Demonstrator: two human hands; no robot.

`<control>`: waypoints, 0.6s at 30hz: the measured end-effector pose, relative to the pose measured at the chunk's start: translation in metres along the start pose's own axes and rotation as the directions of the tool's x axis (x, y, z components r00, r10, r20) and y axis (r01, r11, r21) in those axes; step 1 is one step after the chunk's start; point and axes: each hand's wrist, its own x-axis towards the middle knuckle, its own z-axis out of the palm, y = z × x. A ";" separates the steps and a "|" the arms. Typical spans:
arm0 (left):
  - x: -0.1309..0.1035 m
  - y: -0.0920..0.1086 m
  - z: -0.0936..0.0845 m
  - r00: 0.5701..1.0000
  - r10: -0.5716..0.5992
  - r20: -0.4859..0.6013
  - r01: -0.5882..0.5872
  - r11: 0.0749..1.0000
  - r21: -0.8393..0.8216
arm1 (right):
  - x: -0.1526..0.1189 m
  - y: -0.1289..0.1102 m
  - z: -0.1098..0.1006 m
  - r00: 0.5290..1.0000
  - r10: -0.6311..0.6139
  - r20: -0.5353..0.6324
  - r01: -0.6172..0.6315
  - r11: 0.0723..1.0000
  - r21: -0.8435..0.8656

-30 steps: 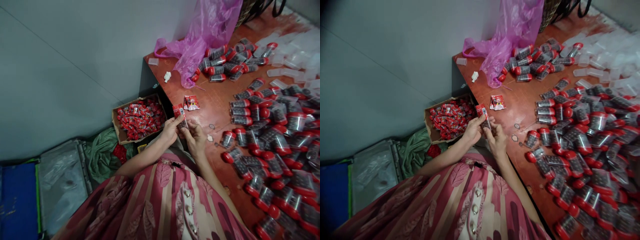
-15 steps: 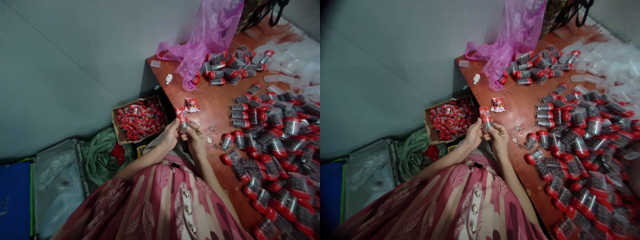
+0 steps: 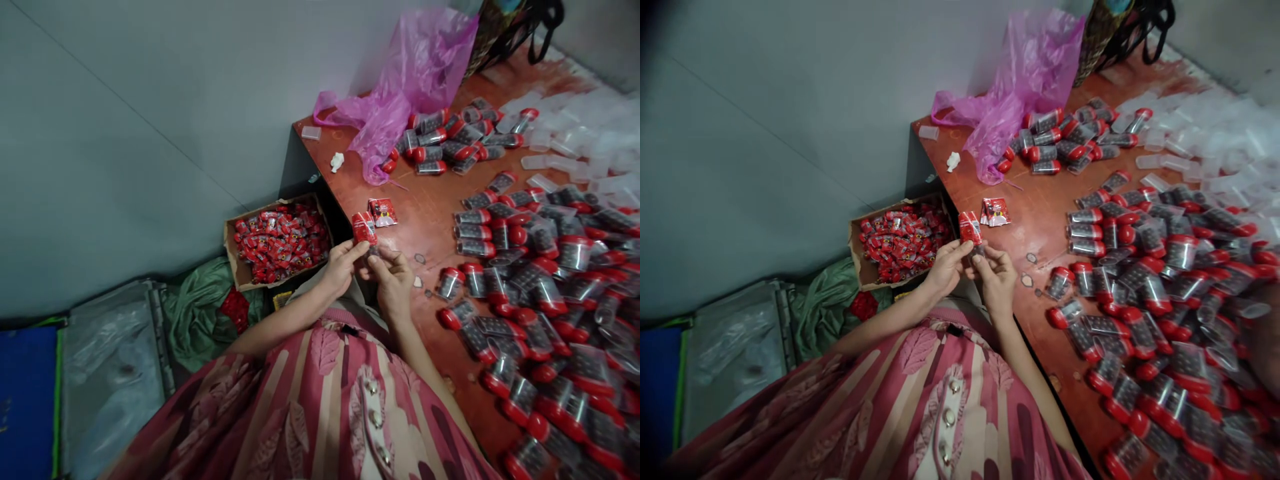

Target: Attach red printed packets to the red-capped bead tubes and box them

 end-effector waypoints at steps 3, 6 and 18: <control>0.002 0.008 -0.004 0.999 -0.038 0.015 0.039 0.999 -0.024 | -0.004 -0.002 -0.002 0.995 -0.010 0.101 0.020 0.995 -0.096; 0.002 0.008 -0.006 0.996 -0.083 0.022 0.083 0.997 -0.002 | -0.011 0.002 -0.005 0.984 -0.061 0.169 0.086 0.986 -0.144; -0.013 -0.007 -0.009 0.995 -0.040 -0.088 0.030 0.993 -0.113 | -0.009 0.012 -0.010 0.987 -0.058 0.152 0.085 0.981 -0.174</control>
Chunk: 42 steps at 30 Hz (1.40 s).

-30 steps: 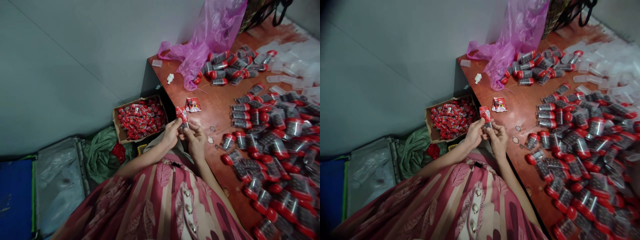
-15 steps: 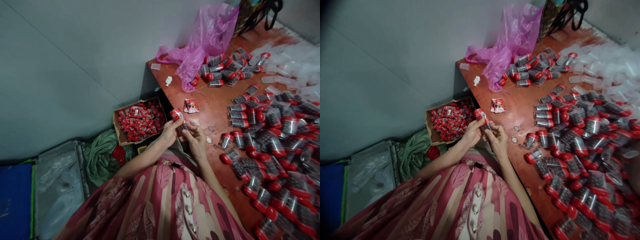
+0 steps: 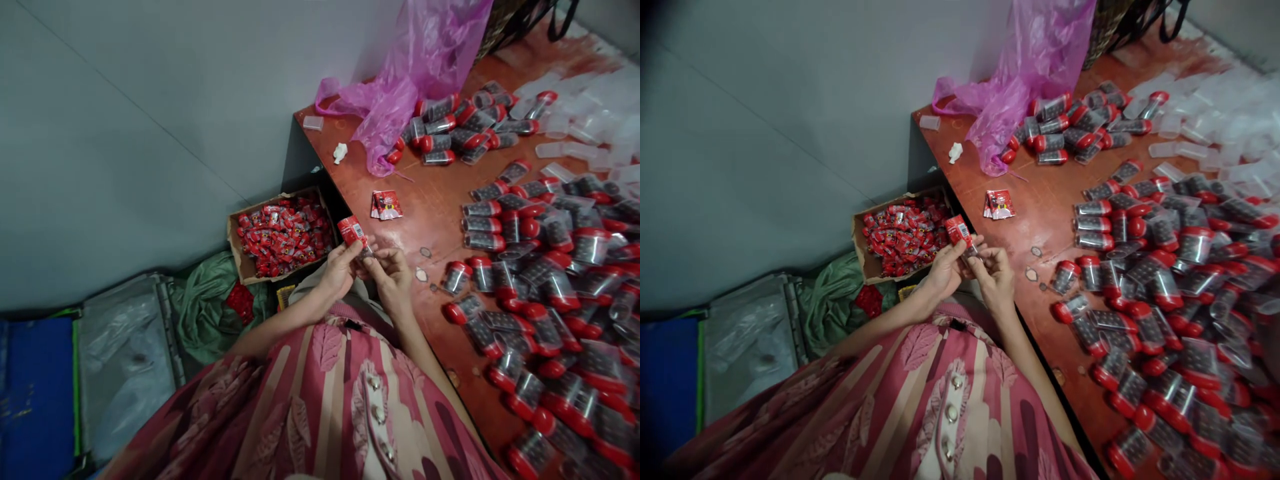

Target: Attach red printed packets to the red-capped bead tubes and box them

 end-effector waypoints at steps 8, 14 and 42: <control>0.007 0.001 -0.004 0.998 0.025 -0.061 -0.028 0.998 -0.051 | -0.003 0.007 0.000 0.999 -0.031 0.044 0.037 0.991 -0.125; 0.005 -0.006 0.001 0.999 0.011 -0.043 -0.012 0.999 -0.031 | 0.006 0.006 0.009 0.997 -0.058 -0.045 0.058 0.998 -0.015; 0.012 0.027 -0.030 0.775 0.428 0.465 -0.535 0.051 0.843 | 0.001 0.010 0.004 0.931 -0.364 -0.027 0.251 0.693 -0.676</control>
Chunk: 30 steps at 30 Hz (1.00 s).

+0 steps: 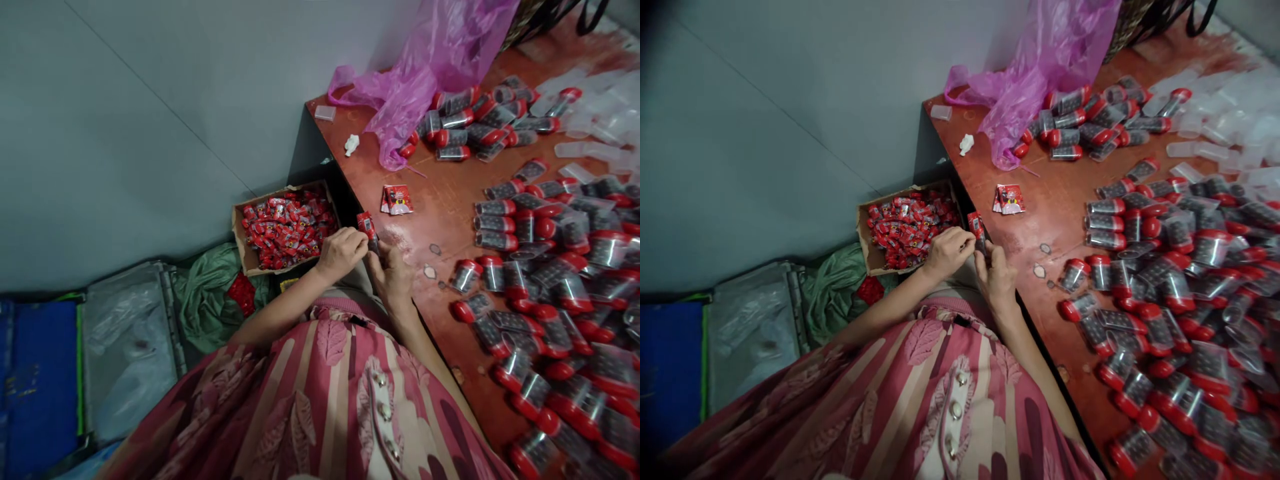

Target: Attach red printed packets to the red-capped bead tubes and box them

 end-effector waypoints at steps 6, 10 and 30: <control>0.000 0.009 0.004 0.995 -0.096 -0.006 0.092 0.972 -0.217 | 0.000 0.004 0.000 0.999 -0.019 0.040 0.020 1.000 -0.015; -0.004 0.013 0.004 0.988 -0.153 -0.026 0.138 0.943 -0.302 | -0.001 0.003 -0.005 0.999 -0.021 0.028 0.022 0.999 -0.036; 0.002 -0.014 0.006 0.945 0.327 -0.018 -0.305 0.899 0.315 | -0.003 0.005 0.000 0.891 -0.443 0.099 0.428 0.748 -0.508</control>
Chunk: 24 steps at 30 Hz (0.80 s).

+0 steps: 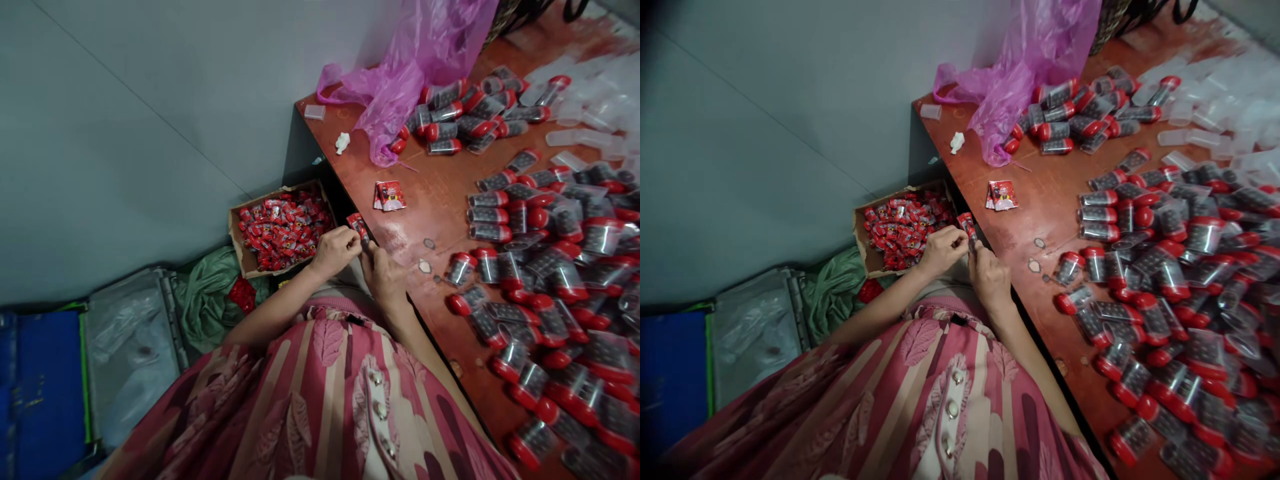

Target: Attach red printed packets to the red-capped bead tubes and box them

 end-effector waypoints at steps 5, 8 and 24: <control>-0.004 -0.003 -0.005 0.999 -0.028 0.042 0.034 0.987 -0.160 | -0.002 -0.004 0.001 0.994 0.046 0.095 -0.045 0.999 -0.013; -0.007 -0.005 -0.005 0.996 -0.058 0.062 0.068 0.981 -0.183 | -0.003 -0.005 0.003 0.976 0.173 0.132 -0.191 0.972 0.136; -0.018 0.010 0.004 0.634 -0.754 0.172 0.520 0.251 -0.817 | 0.008 -0.006 0.009 0.523 0.516 0.679 -0.575 -0.374 0.728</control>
